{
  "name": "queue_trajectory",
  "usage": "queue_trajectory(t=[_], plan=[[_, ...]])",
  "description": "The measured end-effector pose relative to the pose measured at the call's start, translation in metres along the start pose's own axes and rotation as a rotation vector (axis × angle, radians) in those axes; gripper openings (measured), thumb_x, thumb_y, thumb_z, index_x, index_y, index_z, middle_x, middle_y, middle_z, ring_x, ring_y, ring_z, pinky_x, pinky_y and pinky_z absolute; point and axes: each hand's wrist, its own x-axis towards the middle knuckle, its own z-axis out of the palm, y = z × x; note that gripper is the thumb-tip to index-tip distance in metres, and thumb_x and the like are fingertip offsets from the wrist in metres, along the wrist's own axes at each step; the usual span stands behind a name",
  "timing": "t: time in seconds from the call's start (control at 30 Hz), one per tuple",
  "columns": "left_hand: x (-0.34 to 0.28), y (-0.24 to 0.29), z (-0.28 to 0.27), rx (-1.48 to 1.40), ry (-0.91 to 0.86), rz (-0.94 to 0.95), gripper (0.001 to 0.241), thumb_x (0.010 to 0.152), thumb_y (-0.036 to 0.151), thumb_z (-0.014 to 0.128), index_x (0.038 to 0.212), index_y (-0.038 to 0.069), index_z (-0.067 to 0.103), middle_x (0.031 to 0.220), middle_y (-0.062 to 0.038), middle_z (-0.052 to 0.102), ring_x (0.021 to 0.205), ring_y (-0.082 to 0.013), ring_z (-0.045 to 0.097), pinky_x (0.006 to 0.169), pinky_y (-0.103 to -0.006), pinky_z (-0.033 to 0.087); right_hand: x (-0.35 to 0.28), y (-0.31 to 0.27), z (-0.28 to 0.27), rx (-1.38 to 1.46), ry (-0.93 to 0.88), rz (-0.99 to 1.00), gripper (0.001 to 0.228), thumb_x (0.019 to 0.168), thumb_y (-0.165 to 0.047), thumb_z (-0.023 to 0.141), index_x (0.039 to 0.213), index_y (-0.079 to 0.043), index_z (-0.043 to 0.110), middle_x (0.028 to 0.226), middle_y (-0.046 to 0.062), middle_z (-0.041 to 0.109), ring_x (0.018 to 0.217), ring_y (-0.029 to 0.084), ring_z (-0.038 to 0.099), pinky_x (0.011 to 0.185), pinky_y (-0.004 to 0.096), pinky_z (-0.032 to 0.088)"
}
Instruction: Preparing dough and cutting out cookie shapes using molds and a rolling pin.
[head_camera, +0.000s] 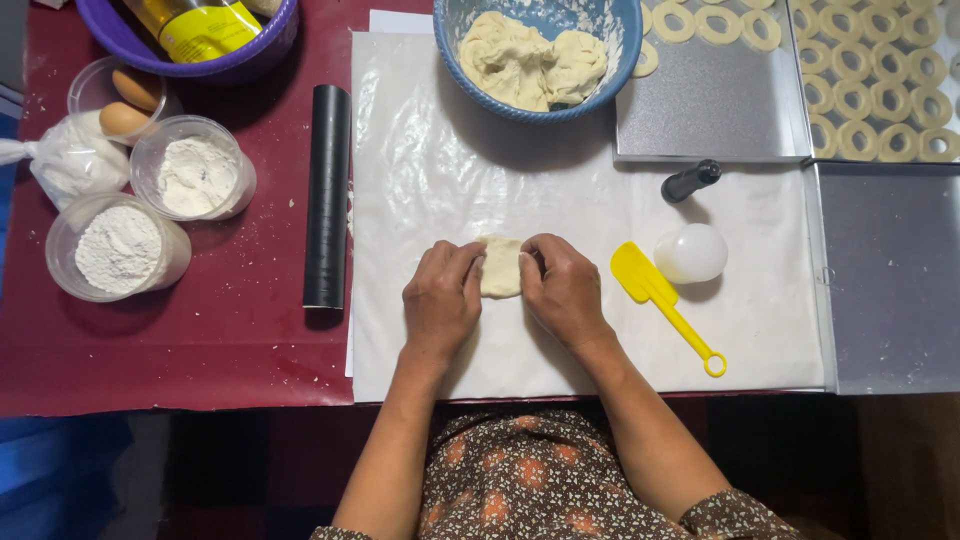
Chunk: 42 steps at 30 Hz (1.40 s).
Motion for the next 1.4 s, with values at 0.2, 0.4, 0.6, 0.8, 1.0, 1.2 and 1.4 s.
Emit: queue_trajectory(t=[0.2,0.4,0.6,0.8,1.0,1.2,1.4], plan=[[0.034,-0.034,-0.062,0.351,0.203,-0.06,0.039,0.088,0.013,0.078,0.126,0.007,0.068,0.114,-0.011,0.062,0.108,-0.028,0.057,0.092,-0.0425,0.049,-0.006,0.001,0.0,0.075,0.061,-0.048,0.013,0.093,-0.008,0.063,0.103,-0.001,0.069,0.094,0.013,0.073,0.074,0.025,0.072,0.067,0.037,0.057],[0.049,-0.089,-0.079,0.477,0.069,-0.304,0.058,0.081,0.025,0.084,0.125,-0.005,0.061,0.113,-0.022,0.06,0.106,-0.0382,0.058,0.086,-0.0533,0.048,-0.011,0.004,0.004,0.068,0.077,-0.029,0.013,0.093,-0.008,0.063,0.101,-0.001,0.07,0.093,0.012,0.073,0.071,0.022,0.071,0.066,0.035,0.057],[0.036,-0.091,-0.095,0.359,0.043,-0.279,0.052,0.09,0.024,0.079,0.129,-0.004,0.06,0.118,-0.022,0.062,0.111,-0.0425,0.061,0.094,-0.055,0.046,-0.012,0.01,0.003,0.146,0.131,-0.039,0.011,0.094,-0.006,0.065,0.101,0.0,0.071,0.093,0.011,0.073,0.071,0.019,0.069,0.066,0.034,0.056],[0.018,-0.032,-0.118,0.242,-0.097,-0.125,0.054,0.084,0.021,0.078,0.133,0.005,0.061,0.118,-0.015,0.063,0.111,-0.0347,0.061,0.095,-0.0495,0.045,-0.013,-0.001,-0.017,0.248,0.239,-0.114,0.008,0.095,-0.002,0.066,0.102,0.001,0.069,0.088,0.01,0.068,0.071,0.019,0.066,0.066,0.032,0.055],[0.026,-0.009,-0.081,0.169,-0.299,0.184,0.057,0.08,0.021,0.08,0.132,0.009,0.061,0.114,-0.011,0.063,0.106,-0.0293,0.06,0.091,-0.0443,0.045,0.021,-0.034,-0.052,-0.049,0.259,-0.478,0.009,0.096,-0.001,0.069,0.104,-0.002,0.067,0.098,0.012,0.067,0.094,0.031,0.063,0.087,0.041,0.052],[0.043,-0.009,-0.049,0.155,-0.401,0.321,0.058,0.076,0.023,0.082,0.13,0.012,0.063,0.112,-0.01,0.064,0.104,-0.0288,0.06,0.089,-0.0441,0.044,0.051,-0.006,-0.025,-0.277,0.078,-0.324,0.022,0.099,-0.022,0.07,0.109,-0.004,0.071,0.103,0.011,0.068,0.099,0.031,0.06,0.088,0.044,0.046],[0.06,-0.014,-0.043,0.192,-0.446,0.18,0.049,0.095,0.042,0.065,0.131,0.009,0.062,0.124,-0.012,0.062,0.118,-0.0289,0.057,0.098,-0.0465,0.042,0.051,-0.002,-0.014,-0.369,0.012,-0.323,0.037,0.1,-0.031,0.065,0.121,0.0,0.065,0.118,0.015,0.064,0.114,0.034,0.057,0.094,0.048,0.043]])
